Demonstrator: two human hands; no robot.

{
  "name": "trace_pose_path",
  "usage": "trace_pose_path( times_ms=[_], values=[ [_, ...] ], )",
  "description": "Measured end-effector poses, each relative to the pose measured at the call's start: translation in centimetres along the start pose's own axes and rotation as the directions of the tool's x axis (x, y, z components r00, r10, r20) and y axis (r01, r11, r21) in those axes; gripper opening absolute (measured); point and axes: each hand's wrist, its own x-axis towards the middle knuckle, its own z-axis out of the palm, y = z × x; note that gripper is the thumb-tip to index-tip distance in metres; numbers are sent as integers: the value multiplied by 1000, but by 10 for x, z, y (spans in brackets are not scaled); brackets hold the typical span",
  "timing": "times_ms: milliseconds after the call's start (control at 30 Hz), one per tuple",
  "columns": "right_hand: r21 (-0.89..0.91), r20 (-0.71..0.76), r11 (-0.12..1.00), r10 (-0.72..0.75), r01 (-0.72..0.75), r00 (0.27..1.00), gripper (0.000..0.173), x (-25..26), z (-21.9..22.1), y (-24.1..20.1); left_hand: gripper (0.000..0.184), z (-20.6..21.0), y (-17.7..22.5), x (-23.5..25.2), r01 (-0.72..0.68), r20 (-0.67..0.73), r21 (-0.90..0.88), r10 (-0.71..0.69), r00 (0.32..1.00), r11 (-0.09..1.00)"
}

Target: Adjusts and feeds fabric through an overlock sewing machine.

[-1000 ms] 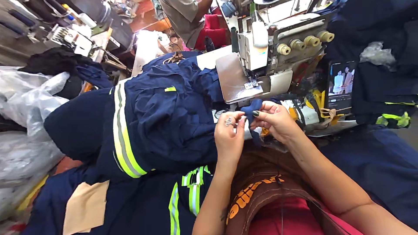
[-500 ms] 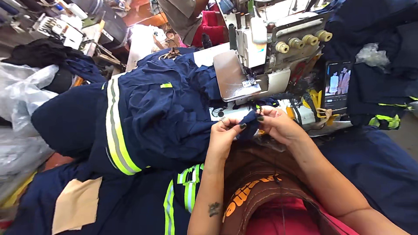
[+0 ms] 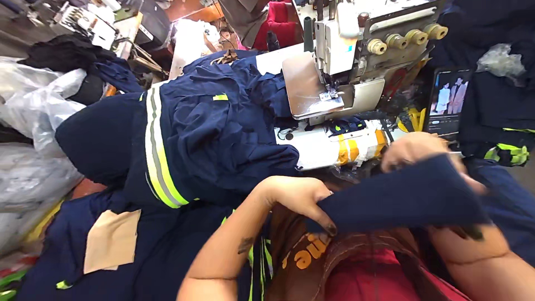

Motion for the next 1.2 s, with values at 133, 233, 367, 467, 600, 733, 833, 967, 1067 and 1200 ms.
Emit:
trace_pose_path(
  times_ms=[133,233,367,467,600,733,833,967,1067,1200],
  values=[
    [-823,394,563,468,76,791,29,27,-11,-4,7,7,19,-9,660,-590,623,-303,749,420],
    [-946,-215,93,536,-310,816,16,30,-11,40,11,0,-6,-17,810,-833,552,91,546,198],
    [-929,-250,252,108,-270,962,23,18,-22,63,17,7,-28,-23,647,-756,649,432,491,401],
    [-941,-203,273,11,-199,979,14,16,-16,71,8,14,-41,-32,567,-711,698,522,472,437],
    [-935,-200,292,33,-200,979,11,14,-17,78,12,19,-47,-40,505,-678,732,561,475,458],
    [-885,-295,336,131,-322,947,29,10,-10,80,15,23,-51,-40,481,-670,739,585,457,471],
    [-878,-295,326,208,-350,933,38,8,-6,83,16,24,-54,-38,514,-683,726,570,457,458],
    [-894,-232,327,247,-306,941,38,7,-5,86,16,24,-51,-35,569,-673,729,549,496,380],
    [-895,-184,361,236,-262,954,30,5,-7,88,16,27,-47,-34,612,-658,729,564,500,307],
    [-870,-128,442,228,-220,965,22,5,-8,89,14,29,-45,-38,622,-647,725,602,467,297]
  ],
)
